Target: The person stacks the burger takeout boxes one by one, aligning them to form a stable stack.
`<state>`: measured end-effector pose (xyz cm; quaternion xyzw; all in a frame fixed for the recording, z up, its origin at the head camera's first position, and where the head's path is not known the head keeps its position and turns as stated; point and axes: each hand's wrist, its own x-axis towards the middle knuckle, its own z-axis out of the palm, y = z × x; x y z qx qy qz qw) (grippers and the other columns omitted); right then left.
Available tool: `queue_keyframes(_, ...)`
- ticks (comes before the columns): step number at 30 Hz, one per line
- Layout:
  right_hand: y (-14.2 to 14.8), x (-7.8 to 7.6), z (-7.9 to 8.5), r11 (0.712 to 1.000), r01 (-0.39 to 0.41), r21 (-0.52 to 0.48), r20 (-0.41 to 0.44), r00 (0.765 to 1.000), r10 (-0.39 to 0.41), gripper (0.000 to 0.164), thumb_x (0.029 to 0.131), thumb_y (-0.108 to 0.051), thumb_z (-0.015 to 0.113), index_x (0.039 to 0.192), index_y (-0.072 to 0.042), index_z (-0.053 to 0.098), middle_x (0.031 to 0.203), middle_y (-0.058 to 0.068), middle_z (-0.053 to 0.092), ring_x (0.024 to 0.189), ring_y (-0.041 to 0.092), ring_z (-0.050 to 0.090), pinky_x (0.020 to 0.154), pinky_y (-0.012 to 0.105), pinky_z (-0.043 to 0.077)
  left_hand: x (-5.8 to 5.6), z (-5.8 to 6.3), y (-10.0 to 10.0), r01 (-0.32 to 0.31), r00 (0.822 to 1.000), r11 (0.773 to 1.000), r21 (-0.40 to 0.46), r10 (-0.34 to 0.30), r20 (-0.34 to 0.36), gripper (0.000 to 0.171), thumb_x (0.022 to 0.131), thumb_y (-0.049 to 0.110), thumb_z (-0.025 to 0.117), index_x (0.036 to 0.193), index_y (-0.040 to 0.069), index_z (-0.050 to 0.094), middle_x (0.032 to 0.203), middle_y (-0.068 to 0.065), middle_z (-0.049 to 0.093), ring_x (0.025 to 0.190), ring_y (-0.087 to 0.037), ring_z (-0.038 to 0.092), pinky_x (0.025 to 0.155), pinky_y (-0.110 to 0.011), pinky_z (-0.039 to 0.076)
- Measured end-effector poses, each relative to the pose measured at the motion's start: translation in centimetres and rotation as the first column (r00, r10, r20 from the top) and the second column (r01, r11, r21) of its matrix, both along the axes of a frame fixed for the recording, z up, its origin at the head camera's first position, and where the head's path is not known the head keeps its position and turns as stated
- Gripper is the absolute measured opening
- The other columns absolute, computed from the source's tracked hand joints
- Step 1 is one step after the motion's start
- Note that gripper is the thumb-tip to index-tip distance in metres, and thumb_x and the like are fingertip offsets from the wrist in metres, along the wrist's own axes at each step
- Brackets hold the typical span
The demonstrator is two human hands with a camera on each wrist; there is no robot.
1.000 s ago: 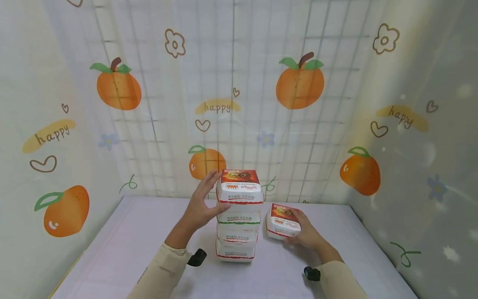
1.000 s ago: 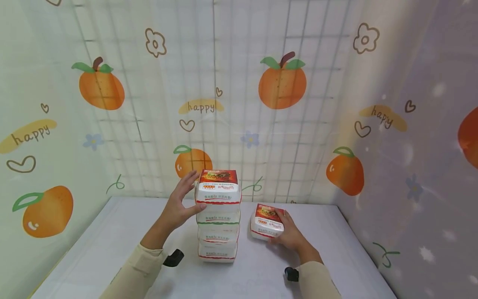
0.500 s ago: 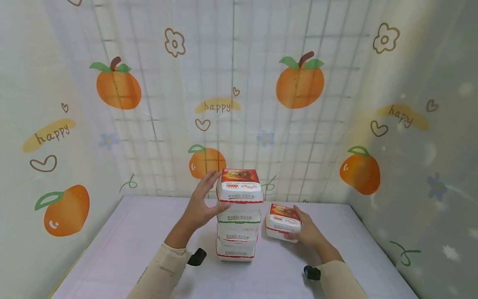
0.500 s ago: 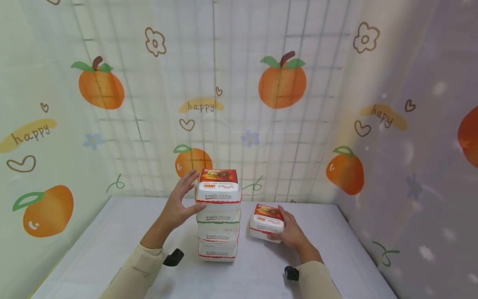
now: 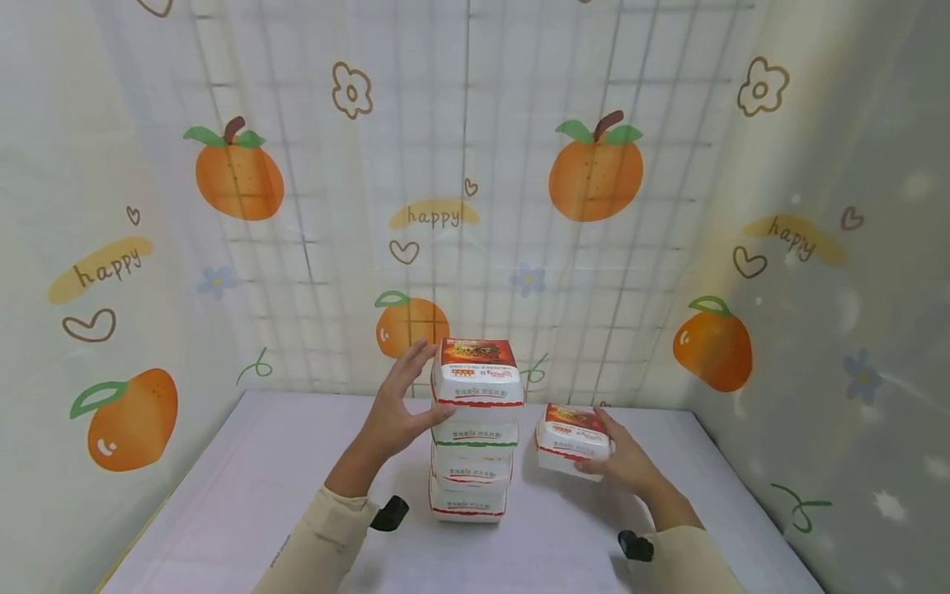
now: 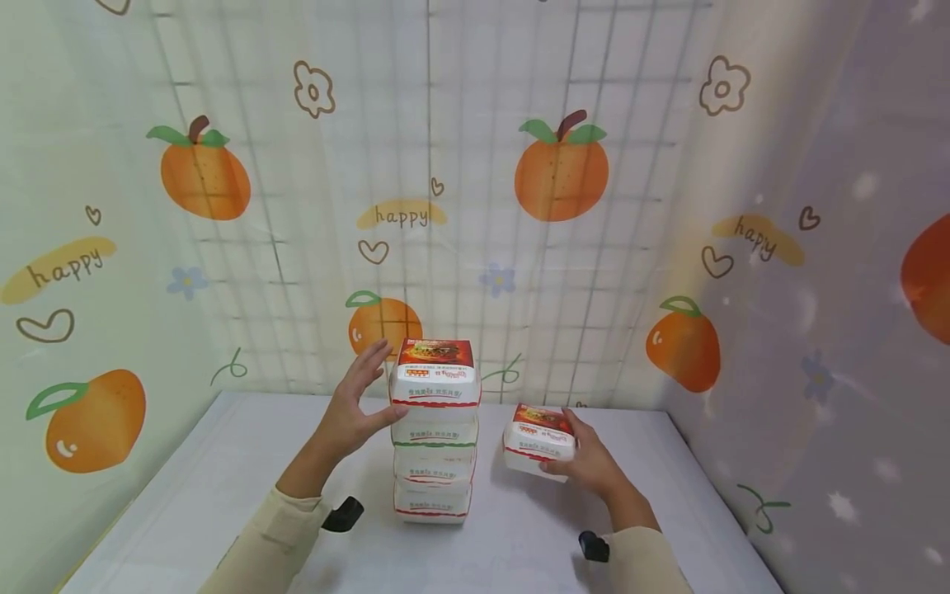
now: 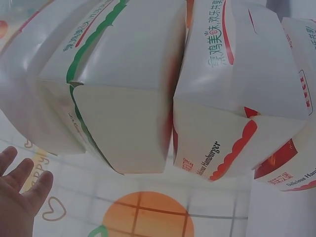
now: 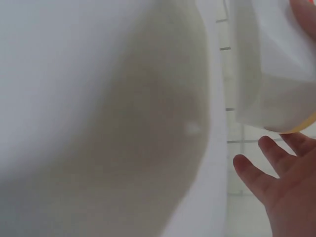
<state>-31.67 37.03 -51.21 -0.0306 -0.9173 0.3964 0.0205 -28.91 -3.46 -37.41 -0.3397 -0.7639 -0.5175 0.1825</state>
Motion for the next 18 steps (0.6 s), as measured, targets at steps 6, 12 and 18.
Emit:
queue_keyframes(6,0.5,0.5,1.7,0.999,-0.034,-0.004,-0.050,0.998,0.034,0.122,0.068,-0.039,0.088,0.158,-0.022,0.007,0.155,0.024,0.016,0.134,0.047,0.024,0.101,0.073,0.021,-2.4,-1.9,0.1,-0.009,1.000,1.000,-0.007,0.009,-0.008,0.082,0.080,0.021,0.081,0.150,0.012,0.039,0.158,-0.007,0.024,0.143,-0.028,0.023,0.105,-0.064,0.029)
queue_keyframes(12,0.3,0.9,4.5,0.999,-0.034,-0.023,-0.083,0.996,0.032,0.127,0.068,-0.046,0.087,0.158,-0.027,0.000,0.157,0.022,0.015,0.135,0.048,0.023,0.098,0.074,0.024,-2.8,-2.0,0.0,0.008,0.999,1.000,0.005,-0.008,-0.034,0.083,0.079,0.029,0.082,0.150,0.023,0.040,0.157,0.004,0.026,0.141,-0.022,0.025,0.104,-0.063,0.031)
queue_keyframes(18,0.0,1.1,7.7,0.998,-0.037,-0.055,-0.137,0.990,0.029,0.125,0.070,-0.042,0.087,0.158,-0.025,-0.001,0.157,0.021,0.019,0.131,0.047,0.030,0.098,0.071,0.030,-2.7,-1.9,0.1,0.008,0.998,1.000,-0.012,-0.009,-0.060,0.083,0.081,0.037,0.080,0.151,0.027,0.037,0.156,0.009,0.027,0.141,-0.018,0.026,0.104,-0.062,0.032)
